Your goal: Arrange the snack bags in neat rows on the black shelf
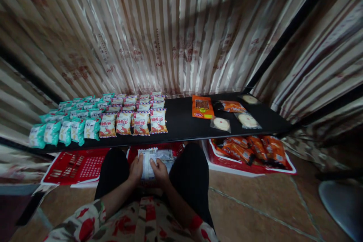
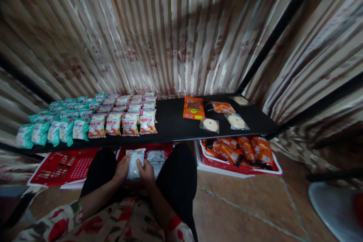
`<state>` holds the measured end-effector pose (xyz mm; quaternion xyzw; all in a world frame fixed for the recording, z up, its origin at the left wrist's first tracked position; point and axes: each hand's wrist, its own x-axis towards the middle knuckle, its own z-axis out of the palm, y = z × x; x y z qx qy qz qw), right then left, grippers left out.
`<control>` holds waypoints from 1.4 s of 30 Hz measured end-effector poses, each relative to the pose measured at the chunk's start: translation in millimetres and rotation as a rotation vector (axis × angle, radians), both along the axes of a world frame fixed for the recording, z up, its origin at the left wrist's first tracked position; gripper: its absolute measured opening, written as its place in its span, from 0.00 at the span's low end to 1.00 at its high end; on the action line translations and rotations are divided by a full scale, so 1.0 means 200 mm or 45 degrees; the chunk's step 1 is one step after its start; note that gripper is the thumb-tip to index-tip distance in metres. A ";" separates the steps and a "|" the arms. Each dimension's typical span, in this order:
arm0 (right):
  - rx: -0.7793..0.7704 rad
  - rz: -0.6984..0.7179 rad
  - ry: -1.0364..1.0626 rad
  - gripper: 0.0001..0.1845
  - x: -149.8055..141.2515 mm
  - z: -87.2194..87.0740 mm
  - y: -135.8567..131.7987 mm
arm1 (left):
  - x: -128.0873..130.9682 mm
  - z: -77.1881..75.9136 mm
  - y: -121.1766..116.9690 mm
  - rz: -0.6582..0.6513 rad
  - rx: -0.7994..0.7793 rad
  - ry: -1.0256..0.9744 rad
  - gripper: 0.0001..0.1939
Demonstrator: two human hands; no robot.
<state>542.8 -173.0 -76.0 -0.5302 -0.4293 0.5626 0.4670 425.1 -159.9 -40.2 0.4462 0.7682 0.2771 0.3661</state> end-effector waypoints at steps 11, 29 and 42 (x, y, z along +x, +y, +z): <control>0.012 0.052 0.241 0.22 0.00 0.03 0.00 | 0.01 0.06 -0.02 -0.119 0.168 0.094 0.23; 0.081 -0.071 -0.148 0.27 0.00 0.08 0.00 | -0.01 0.08 -0.04 -0.117 0.174 0.168 0.18; 0.025 -0.074 -0.289 0.30 -0.01 0.09 -0.01 | -0.03 -0.04 -0.08 -0.482 0.809 0.642 0.18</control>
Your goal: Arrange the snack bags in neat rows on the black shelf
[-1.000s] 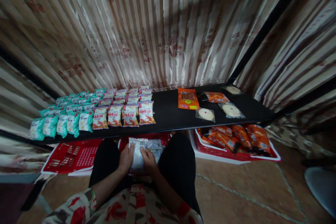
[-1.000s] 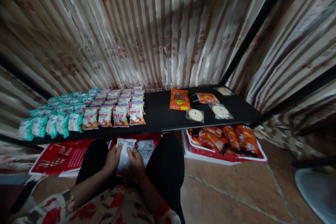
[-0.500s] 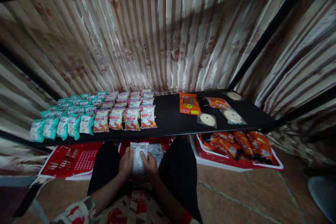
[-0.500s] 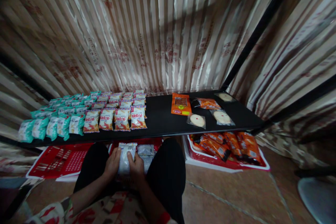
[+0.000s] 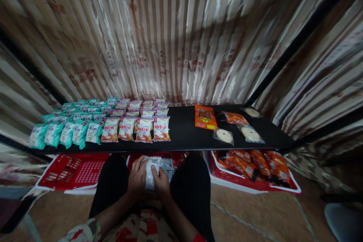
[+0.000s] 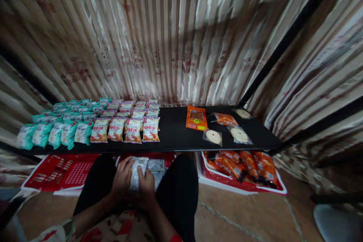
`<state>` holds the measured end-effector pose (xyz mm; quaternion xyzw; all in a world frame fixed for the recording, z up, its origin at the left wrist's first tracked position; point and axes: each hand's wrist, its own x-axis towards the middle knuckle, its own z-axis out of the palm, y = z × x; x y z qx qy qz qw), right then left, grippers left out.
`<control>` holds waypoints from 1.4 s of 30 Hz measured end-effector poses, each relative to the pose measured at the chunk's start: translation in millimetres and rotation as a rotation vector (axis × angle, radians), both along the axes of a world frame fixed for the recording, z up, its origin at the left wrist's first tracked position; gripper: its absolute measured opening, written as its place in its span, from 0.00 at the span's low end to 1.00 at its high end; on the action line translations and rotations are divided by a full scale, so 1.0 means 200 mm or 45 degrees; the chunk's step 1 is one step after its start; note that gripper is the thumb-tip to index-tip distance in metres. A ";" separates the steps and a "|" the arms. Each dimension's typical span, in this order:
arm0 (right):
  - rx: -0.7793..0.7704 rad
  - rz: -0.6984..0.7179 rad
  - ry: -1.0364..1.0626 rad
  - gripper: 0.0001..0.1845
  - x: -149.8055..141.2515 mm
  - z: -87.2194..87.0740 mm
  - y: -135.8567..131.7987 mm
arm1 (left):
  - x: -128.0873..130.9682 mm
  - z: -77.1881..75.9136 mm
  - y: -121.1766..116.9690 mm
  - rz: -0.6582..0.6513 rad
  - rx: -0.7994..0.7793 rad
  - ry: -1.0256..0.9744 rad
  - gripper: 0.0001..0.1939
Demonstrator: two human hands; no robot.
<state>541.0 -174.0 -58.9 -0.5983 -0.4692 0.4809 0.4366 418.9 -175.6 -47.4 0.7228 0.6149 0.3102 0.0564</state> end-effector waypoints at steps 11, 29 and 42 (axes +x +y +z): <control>-0.009 0.011 -0.096 0.27 0.01 0.03 0.00 | -0.01 -0.03 0.00 -0.117 0.042 0.057 0.16; -0.184 0.081 -0.135 0.31 0.01 0.15 0.02 | -0.08 -0.08 -0.06 -0.427 -0.235 -0.144 0.29; -0.239 0.045 -0.261 0.33 -0.01 0.14 0.03 | -0.14 -0.06 -0.09 -0.620 -0.468 -0.273 0.49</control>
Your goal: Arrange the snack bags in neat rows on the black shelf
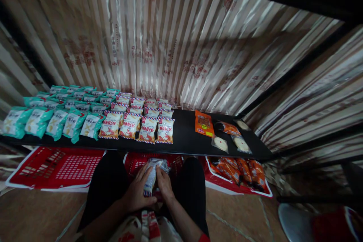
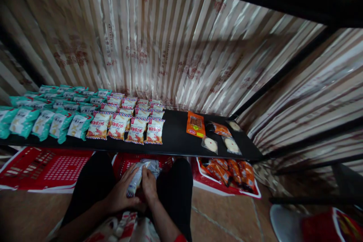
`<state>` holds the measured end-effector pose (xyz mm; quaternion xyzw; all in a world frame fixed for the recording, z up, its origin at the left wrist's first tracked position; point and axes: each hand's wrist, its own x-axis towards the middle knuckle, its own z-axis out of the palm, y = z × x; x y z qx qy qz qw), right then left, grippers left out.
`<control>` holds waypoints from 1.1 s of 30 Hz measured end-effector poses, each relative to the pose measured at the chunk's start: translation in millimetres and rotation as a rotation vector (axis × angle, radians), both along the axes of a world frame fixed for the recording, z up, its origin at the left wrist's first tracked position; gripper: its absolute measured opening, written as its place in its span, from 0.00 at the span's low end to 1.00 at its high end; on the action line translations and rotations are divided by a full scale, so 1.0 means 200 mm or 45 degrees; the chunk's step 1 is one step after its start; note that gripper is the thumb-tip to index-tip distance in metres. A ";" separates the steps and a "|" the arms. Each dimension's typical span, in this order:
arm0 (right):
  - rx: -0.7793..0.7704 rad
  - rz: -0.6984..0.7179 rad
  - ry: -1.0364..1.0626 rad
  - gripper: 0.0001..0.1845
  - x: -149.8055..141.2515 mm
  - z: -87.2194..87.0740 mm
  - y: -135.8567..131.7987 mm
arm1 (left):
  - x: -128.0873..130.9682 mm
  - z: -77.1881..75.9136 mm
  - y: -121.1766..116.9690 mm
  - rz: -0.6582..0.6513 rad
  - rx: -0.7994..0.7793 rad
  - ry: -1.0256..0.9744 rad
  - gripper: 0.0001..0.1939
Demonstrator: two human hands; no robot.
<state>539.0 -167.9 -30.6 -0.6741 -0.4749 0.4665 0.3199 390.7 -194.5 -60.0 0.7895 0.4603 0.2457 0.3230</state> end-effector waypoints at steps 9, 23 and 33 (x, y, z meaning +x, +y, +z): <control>-0.011 0.028 0.038 0.35 0.00 -0.05 0.00 | 0.02 -0.07 0.00 0.102 0.078 0.024 0.40; 0.377 0.101 -0.367 0.22 0.05 -0.02 -0.03 | -0.05 -0.06 0.09 0.294 -0.458 -0.478 0.26; 0.565 0.759 -0.390 0.18 0.09 0.14 0.04 | -0.05 0.02 0.19 0.104 -0.685 -0.593 0.27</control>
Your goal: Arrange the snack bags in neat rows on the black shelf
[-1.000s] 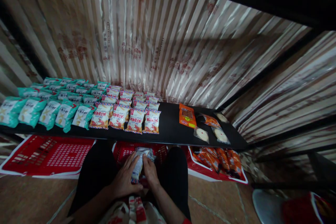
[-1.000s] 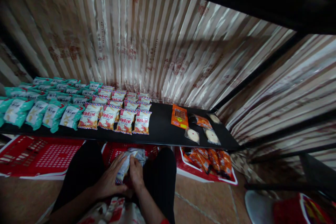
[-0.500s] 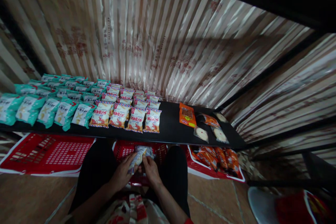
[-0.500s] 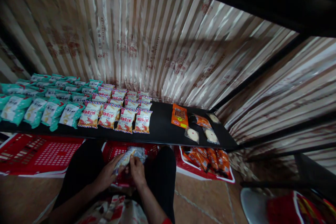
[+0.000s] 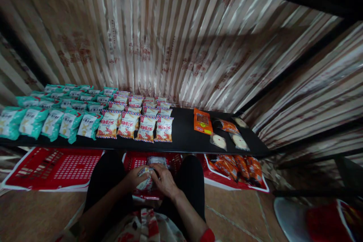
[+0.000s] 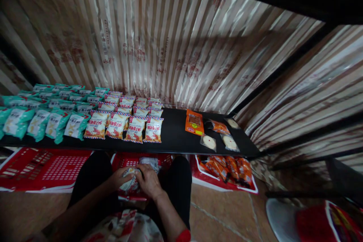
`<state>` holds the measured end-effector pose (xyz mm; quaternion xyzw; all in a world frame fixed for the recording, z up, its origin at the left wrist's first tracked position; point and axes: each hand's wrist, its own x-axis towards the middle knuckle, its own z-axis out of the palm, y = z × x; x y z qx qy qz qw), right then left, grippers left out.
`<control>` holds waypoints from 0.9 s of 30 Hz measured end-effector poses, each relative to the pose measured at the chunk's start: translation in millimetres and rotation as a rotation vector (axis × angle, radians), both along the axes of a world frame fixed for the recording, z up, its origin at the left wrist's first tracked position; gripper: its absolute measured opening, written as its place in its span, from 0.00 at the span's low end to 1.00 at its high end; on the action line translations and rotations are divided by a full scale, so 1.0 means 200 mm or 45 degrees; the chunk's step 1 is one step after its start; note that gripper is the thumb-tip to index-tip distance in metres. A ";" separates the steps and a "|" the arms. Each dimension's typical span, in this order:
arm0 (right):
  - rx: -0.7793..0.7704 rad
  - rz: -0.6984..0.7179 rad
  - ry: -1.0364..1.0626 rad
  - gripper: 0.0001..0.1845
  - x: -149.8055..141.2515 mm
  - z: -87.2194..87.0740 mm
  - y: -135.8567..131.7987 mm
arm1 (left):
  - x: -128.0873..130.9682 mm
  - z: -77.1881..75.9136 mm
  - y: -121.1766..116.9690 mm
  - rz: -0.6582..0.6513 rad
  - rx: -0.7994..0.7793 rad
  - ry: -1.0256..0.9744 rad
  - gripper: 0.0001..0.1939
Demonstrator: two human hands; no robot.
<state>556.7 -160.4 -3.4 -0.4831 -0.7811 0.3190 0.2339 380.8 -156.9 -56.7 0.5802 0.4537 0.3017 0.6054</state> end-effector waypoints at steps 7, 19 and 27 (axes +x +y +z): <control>-0.183 0.011 0.222 0.23 0.08 -0.01 0.00 | 0.03 0.08 0.05 -0.141 -0.204 -0.034 0.28; -0.249 -0.037 0.283 0.28 0.17 -0.01 -0.03 | 0.12 0.30 0.13 -0.310 -0.145 0.215 0.23; -0.212 -0.172 0.365 0.25 0.22 0.05 -0.03 | 0.22 0.39 0.22 -0.295 0.062 0.352 0.21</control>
